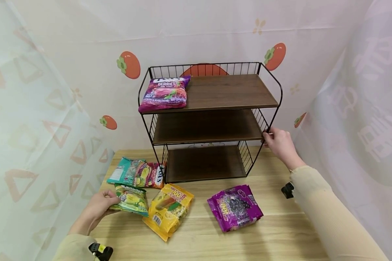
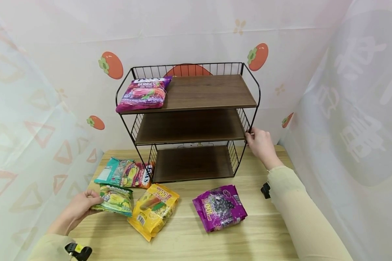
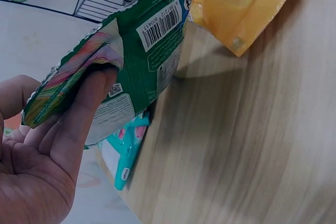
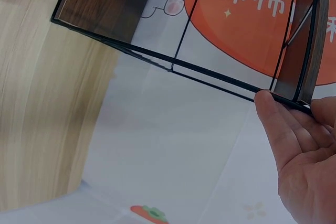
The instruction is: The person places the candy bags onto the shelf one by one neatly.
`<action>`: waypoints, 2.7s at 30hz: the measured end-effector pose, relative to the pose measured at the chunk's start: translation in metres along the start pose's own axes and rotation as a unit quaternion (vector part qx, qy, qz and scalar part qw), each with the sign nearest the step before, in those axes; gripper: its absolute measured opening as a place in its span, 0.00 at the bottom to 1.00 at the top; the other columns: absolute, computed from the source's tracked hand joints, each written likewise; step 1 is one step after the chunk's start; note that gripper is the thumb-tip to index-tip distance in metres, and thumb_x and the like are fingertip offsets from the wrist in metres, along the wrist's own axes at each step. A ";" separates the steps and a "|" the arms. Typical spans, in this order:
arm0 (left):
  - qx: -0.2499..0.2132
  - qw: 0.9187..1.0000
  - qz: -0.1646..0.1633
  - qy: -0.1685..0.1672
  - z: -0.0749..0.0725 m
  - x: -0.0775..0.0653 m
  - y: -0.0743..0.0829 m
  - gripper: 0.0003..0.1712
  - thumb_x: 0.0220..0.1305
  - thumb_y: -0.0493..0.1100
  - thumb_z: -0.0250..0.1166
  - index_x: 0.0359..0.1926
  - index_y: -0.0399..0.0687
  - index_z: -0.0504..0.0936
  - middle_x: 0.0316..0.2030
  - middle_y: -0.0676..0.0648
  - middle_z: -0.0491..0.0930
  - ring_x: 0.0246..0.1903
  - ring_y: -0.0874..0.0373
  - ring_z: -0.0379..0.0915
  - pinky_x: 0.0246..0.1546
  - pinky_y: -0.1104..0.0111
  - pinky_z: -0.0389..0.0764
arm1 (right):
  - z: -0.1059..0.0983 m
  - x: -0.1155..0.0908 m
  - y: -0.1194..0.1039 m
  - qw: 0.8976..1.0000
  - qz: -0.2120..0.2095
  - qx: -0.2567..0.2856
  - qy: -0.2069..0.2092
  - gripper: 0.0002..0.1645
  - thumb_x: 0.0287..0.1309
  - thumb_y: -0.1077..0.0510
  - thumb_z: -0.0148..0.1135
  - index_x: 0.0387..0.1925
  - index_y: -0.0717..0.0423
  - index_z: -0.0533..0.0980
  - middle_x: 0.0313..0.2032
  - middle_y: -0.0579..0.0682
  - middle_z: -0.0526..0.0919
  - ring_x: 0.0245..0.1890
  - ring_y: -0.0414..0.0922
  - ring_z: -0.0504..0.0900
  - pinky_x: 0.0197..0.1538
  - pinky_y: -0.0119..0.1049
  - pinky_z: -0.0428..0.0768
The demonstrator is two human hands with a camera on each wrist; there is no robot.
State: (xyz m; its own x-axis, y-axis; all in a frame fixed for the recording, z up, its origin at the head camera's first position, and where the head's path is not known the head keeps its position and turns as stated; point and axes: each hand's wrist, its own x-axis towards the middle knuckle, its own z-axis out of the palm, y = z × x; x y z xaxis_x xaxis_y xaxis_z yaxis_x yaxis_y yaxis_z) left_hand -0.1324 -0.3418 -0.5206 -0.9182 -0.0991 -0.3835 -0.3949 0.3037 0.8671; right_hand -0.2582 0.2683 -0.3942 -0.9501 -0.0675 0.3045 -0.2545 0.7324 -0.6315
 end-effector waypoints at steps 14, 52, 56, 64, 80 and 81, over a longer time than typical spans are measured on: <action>-0.010 0.998 0.045 -0.037 0.012 -0.011 0.032 0.12 0.68 0.37 0.66 0.35 0.41 0.69 0.46 0.43 0.68 0.35 0.56 0.77 0.41 0.59 0.86 | 0.000 0.001 0.001 1.000 -0.006 -0.014 0.005 0.13 0.75 0.64 0.52 0.45 0.73 0.78 0.38 0.71 0.87 0.33 0.60 0.90 0.33 0.38 0.87; -0.022 0.988 0.097 -0.116 0.046 -0.025 0.078 0.15 0.66 0.39 0.69 0.37 0.43 0.68 0.24 0.55 0.65 0.22 0.63 0.61 0.26 0.71 0.70 | 0.000 0.001 0.000 1.000 -0.003 -0.025 0.011 0.13 0.74 0.63 0.53 0.45 0.72 0.78 0.37 0.70 0.87 0.32 0.58 0.90 0.30 0.32 0.81; -0.020 0.987 0.105 -0.122 0.050 -0.026 0.084 0.15 0.66 0.40 0.70 0.37 0.43 0.69 0.18 0.58 0.62 0.18 0.64 0.55 0.24 0.72 0.67 | 0.000 0.001 0.000 1.000 -0.004 -0.025 0.011 0.13 0.74 0.63 0.53 0.45 0.72 0.78 0.37 0.69 0.87 0.32 0.58 0.89 0.29 0.29 0.79; -0.036 0.982 0.122 -0.137 0.060 -0.030 0.098 0.15 0.66 0.39 0.70 0.37 0.43 0.68 0.19 0.56 0.64 0.21 0.63 0.60 0.26 0.71 0.69 | 0.000 0.000 0.000 1.000 -0.004 -0.026 0.010 0.14 0.75 0.63 0.53 0.45 0.72 0.78 0.37 0.70 0.87 0.32 0.58 0.89 0.31 0.34 0.82; -0.064 0.971 0.167 -0.161 0.072 -0.033 0.113 0.12 0.66 0.36 0.69 0.35 0.45 0.71 0.16 0.58 0.67 0.20 0.64 0.64 0.26 0.73 0.72 | 0.001 -0.001 0.000 1.000 0.004 -0.020 0.007 0.14 0.75 0.63 0.52 0.47 0.73 0.78 0.40 0.72 0.86 0.33 0.60 0.90 0.35 0.46 0.86; -0.066 0.970 0.168 -0.163 0.073 -0.034 0.114 0.12 0.66 0.36 0.69 0.35 0.45 0.71 0.16 0.58 0.67 0.20 0.64 0.63 0.26 0.73 0.71 | 0.001 -0.001 0.000 1.000 0.005 -0.018 0.006 0.14 0.75 0.63 0.52 0.47 0.73 0.78 0.40 0.72 0.86 0.34 0.60 0.90 0.35 0.46 0.86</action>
State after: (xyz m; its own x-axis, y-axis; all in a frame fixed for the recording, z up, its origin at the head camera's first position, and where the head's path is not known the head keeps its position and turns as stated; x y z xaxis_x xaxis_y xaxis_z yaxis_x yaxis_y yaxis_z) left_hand -0.1443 -0.2350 -0.4322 -0.9461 0.2954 -0.1326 -0.0943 0.1402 0.9856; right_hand -0.2571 0.2679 -0.3950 -0.9501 -0.0526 0.3076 -0.2388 0.7569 -0.6083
